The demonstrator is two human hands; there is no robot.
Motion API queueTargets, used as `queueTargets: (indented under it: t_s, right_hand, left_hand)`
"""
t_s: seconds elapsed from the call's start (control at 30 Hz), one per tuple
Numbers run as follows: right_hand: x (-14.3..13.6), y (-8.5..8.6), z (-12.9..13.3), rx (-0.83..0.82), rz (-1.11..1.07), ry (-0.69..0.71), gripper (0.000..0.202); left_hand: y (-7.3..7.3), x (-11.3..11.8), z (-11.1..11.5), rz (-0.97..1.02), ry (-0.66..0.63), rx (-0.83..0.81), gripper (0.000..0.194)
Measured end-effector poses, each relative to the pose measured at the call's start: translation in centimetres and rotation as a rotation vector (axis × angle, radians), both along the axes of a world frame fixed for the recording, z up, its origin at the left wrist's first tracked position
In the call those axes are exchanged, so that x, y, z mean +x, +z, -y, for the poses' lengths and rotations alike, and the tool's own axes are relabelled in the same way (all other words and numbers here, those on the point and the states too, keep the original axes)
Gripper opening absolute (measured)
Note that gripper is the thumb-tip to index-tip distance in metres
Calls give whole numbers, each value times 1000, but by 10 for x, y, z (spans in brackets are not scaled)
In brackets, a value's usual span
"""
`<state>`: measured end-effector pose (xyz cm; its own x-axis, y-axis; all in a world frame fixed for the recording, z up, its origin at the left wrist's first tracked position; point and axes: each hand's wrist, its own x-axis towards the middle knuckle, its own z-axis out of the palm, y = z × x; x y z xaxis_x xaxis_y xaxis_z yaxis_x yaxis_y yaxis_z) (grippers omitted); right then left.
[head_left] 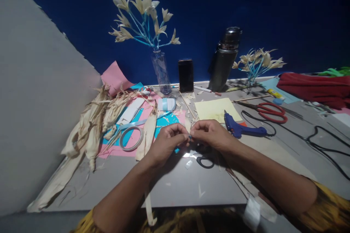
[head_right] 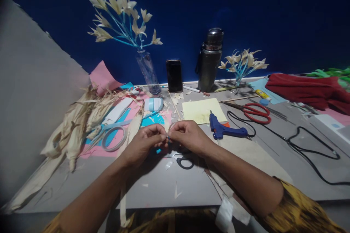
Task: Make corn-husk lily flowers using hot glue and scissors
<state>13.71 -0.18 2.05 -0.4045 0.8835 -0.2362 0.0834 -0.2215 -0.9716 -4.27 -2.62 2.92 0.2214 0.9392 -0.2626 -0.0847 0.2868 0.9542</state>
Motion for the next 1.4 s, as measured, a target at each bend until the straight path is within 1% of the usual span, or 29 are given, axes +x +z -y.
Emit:
queueTargets:
  t_s: [0.13, 0.37, 0.5, 0.67, 0.83, 0.97, 1.13, 1.27, 1.4]
  right_hand:
    - [-2, 1, 1, 12, 14, -18, 24]
    - [-6, 7, 1, 118, 82, -56, 22]
    - [-6, 8, 1, 110, 87, -58, 26]
    - [-5, 7, 2, 136, 77, -45, 24]
    - [-7, 9, 5, 164, 148, -114, 21]
    - [-10, 10, 8, 228, 199, -179, 16]
    - [-10, 2, 6, 310, 306, -209, 10]
    - [-8, -6, 6, 330, 308, -197, 8]
    - [-7, -3, 7, 272, 214, -151, 10]
  left_hand:
    - [1, 1, 2, -41, -1, 56, 13]
    - [1, 1, 1, -110, 19, 104, 12]
    - [1, 1, 2, -126, 36, 122, 10]
    - [-1, 0, 2, -162, 44, 152, 9]
    - [-1, 1, 2, -188, 71, 142, 11]
    - [1, 4, 3, -208, 101, 159, 12]
    - [0, 8, 7, -275, 128, 215, 10]
    - [-2, 5, 8, -307, 88, 268, 8]
    - [-3, -4, 7, -313, -14, 284, 8]
